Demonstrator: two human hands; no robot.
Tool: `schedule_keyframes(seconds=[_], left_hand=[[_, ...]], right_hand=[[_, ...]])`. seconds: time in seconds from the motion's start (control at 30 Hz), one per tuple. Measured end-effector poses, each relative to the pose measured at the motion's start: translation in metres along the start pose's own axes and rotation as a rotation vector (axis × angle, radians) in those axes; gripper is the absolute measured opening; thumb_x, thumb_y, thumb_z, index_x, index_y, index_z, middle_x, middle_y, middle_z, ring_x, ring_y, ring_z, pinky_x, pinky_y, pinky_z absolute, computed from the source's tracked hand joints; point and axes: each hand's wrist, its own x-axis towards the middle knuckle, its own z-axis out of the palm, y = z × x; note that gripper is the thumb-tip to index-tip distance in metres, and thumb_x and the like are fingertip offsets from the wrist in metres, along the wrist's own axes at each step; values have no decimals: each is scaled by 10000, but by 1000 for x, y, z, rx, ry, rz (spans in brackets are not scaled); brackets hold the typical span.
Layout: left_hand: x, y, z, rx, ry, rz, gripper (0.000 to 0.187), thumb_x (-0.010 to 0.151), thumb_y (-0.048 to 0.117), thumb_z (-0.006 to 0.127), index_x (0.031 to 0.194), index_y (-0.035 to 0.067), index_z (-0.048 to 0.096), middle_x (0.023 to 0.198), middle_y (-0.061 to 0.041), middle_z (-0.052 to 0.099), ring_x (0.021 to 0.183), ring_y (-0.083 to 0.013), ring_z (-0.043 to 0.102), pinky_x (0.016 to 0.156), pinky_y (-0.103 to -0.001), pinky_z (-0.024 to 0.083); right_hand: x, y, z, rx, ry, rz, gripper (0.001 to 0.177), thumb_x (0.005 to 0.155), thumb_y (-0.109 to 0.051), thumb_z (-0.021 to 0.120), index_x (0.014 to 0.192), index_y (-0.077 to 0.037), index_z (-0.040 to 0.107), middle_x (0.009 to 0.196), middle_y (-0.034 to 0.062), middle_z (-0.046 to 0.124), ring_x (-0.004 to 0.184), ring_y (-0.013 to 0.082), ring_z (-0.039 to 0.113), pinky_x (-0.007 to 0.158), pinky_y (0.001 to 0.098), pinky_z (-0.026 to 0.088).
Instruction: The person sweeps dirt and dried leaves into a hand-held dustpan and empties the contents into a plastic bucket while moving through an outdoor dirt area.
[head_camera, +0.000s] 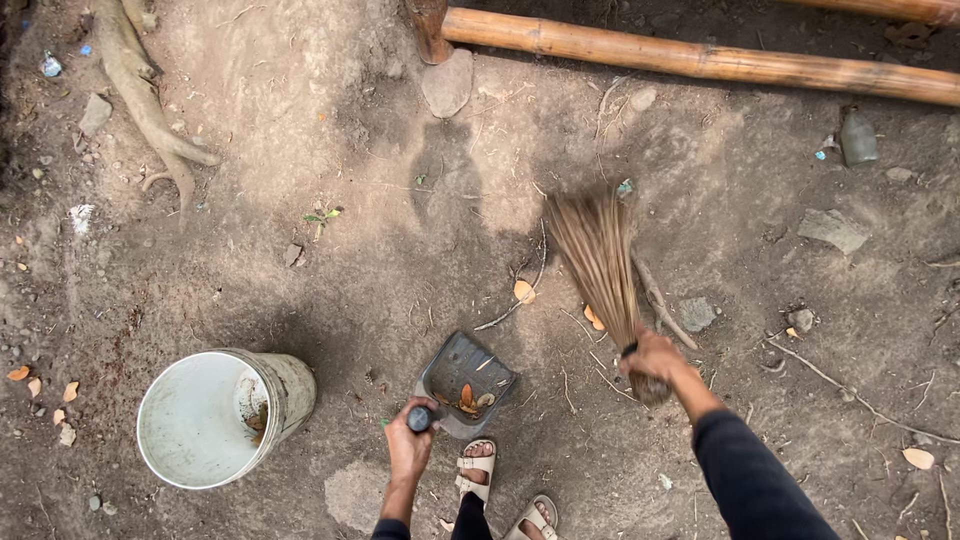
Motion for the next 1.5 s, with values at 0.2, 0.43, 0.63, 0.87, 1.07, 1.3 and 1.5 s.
schedule_keyframes(seconds=[0.2, 0.43, 0.63, 0.87, 1.07, 1.3, 1.5], left_hand=[[4, 85, -28, 54, 100, -38, 325, 675, -109, 782, 930, 83, 721, 1022, -29, 789, 990, -155, 723, 939, -322, 571], [-9, 97, -35, -77, 148, 0, 348, 638, -180, 736, 890, 54, 681, 954, -17, 763, 952, -137, 696, 914, -296, 538], [-13, 78, -43, -173, 219, -33, 341, 644, -181, 736, 894, 44, 679, 977, -38, 756, 969, -158, 690, 903, -315, 549], [-14, 60, -56, -152, 282, 25, 360, 618, -166, 764, 888, 60, 686, 986, -27, 766, 974, -164, 697, 918, -313, 546], [-18, 56, -40, -89, 320, -19, 326, 652, -138, 782, 891, 69, 703, 929, -23, 748, 907, -154, 685, 855, -329, 555], [-30, 59, -41, -41, 317, 16, 326, 656, -126, 791, 906, 66, 708, 911, -29, 744, 883, -151, 685, 842, -310, 546], [-34, 34, -44, -10, 359, 17, 317, 680, -112, 798, 928, 66, 710, 880, -52, 734, 857, -147, 679, 799, -312, 557]], right_hand=[[-133, 37, -20, 295, -118, 38, 1094, 624, -261, 856, 1573, -254, 312, 892, 203, 771, 560, 279, 660, 539, 376, 581], [-138, 85, -45, 376, -30, 53, 1194, 580, -193, 860, 1588, -197, 220, 924, 248, 759, 561, 305, 717, 537, 409, 608], [-81, 31, -17, 26, 59, 9, 1094, 710, -334, 861, 1593, -82, 267, 1000, 213, 746, 720, 238, 722, 694, 352, 620], [-136, 16, 68, 155, -171, 67, 847, 738, -123, 817, 1507, -106, 462, 953, 134, 733, 816, 182, 714, 710, 291, 641], [-206, 66, 36, 222, -198, 159, 1047, 722, -100, 864, 1584, -255, 290, 1154, 126, 768, 742, 230, 730, 726, 338, 637], [-185, 47, 37, 113, -43, -11, 1089, 705, -120, 818, 1606, -205, 212, 1166, 181, 666, 737, 248, 703, 704, 352, 636], [-134, -14, 123, -64, -75, -4, 1028, 761, -219, 835, 1593, -152, 235, 1154, 188, 714, 856, 236, 690, 772, 355, 614]])
